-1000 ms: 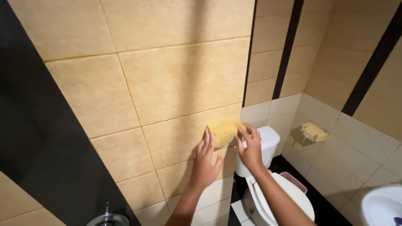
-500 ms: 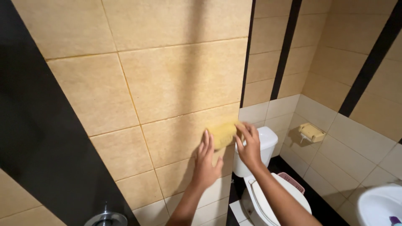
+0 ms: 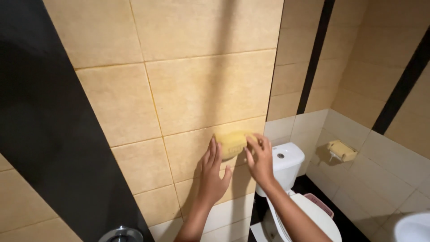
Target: The person scrubs the tiled bathroom wall with a yellow sponge, moving from the upper tiles down to the lower sections near the floor. They then rinse the sponge at the sink and use a handheld shower head to spray water on the floor and lower wall areas.
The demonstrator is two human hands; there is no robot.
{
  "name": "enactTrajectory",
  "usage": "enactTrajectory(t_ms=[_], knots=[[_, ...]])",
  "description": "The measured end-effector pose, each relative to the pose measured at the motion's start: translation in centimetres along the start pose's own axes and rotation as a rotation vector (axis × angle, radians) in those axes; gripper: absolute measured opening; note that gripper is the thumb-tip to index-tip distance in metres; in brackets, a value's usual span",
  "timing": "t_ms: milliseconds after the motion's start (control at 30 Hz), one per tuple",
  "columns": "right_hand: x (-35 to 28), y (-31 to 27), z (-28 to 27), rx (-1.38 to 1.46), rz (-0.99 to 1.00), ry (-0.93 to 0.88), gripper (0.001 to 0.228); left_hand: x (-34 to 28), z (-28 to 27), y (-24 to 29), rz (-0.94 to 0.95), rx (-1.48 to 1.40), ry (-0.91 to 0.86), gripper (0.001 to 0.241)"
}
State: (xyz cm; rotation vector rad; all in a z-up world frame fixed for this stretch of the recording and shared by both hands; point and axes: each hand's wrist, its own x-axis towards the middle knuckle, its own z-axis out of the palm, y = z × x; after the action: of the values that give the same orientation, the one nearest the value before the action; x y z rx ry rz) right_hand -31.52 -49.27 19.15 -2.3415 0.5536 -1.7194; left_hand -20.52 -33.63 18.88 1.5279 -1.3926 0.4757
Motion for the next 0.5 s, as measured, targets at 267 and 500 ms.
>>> enactTrajectory(t_ms=[267, 500], knots=[[-7.5, 1.0, 1.5, -0.007, 0.075, -0.186, 0.043, -9.3, 2.9, -4.1, -0.116, -0.12, -0.11, 0.086], [-4.6, -2.2, 2.3, 0.05, -0.025, -0.067, 0.038, -6.0, -1.3, -2.3, -0.071, -0.083, 0.024, 0.091]])
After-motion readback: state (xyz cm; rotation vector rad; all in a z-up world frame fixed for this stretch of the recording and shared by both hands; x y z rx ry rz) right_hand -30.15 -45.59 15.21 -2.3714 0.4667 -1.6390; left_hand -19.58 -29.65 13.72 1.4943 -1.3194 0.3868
